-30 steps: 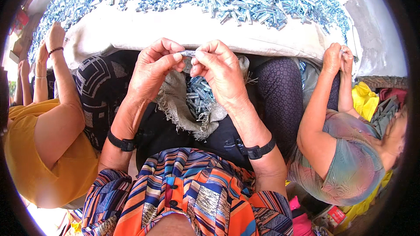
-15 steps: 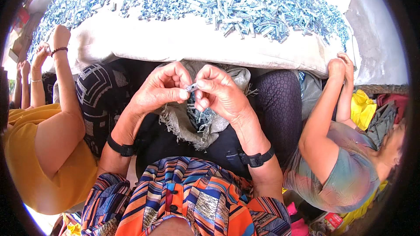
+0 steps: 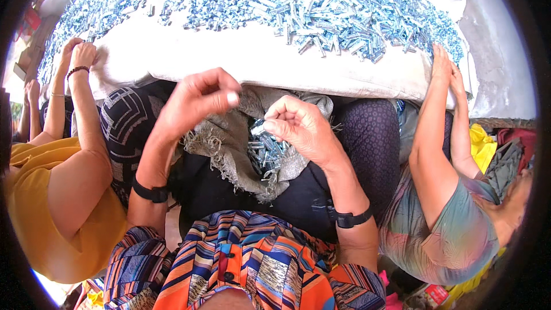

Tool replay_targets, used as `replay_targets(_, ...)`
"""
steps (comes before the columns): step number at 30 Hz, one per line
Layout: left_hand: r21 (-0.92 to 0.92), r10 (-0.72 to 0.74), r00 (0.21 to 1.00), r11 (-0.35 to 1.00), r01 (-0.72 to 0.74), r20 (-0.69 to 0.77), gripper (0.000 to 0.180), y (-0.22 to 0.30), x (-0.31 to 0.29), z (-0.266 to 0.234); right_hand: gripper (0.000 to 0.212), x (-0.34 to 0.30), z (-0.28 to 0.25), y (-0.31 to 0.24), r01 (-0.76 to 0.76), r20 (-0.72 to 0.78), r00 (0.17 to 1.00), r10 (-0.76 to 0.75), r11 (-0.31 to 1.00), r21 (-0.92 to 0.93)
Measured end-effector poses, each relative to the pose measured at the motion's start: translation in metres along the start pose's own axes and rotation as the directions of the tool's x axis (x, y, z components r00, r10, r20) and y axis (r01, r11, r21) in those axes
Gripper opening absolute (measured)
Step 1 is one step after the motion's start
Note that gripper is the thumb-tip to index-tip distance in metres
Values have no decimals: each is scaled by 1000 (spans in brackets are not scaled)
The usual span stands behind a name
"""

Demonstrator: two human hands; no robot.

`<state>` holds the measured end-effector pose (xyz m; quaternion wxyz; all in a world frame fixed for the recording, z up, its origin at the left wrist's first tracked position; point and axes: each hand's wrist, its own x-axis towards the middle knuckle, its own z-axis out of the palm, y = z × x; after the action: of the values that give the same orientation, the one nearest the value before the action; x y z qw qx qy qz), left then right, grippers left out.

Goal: Manually assemble small metal bolt-like components by inserting and securing pieces together.

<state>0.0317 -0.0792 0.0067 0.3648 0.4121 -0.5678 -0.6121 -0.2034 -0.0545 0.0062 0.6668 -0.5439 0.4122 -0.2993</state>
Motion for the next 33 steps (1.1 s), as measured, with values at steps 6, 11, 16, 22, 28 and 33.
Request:
replay_targets(6, 704, 466, 814, 702, -103, -346, 15, 0, 64, -17, 17, 42, -15, -30, 85, -254, 949, -186, 928, -363)
replay_targets(11, 873, 507, 814, 487, 1, -284, 11, -13, 104, -15, 13, 110, -30, -51, 165, -195, 778, -597, 494, -854)
replay_targets(16, 881, 503, 806, 471, 45, -311, 9, -14, 109, -17, 11, 154, -32, -45, 104, -21, 756, -655, 152, -983)
replay_targets(22, 877, 523, 787, 478, 48, -328, 5, -11, 112, -6, 13, 154, -31, -40, 42, -74, 755, -652, 160, -986)
replay_targets(28, 898, 565, 777, 441, -1, -277, 7, -5, 106, -13, 9, 122, -15, -56, 129, -354, 813, -461, 737, -664)
replay_targets(33, 580, 478, 795, 789, -201, -374, 12, -4, 92, -28, 12, 85, -6, -51, 204, -337, 907, -253, 964, -172)
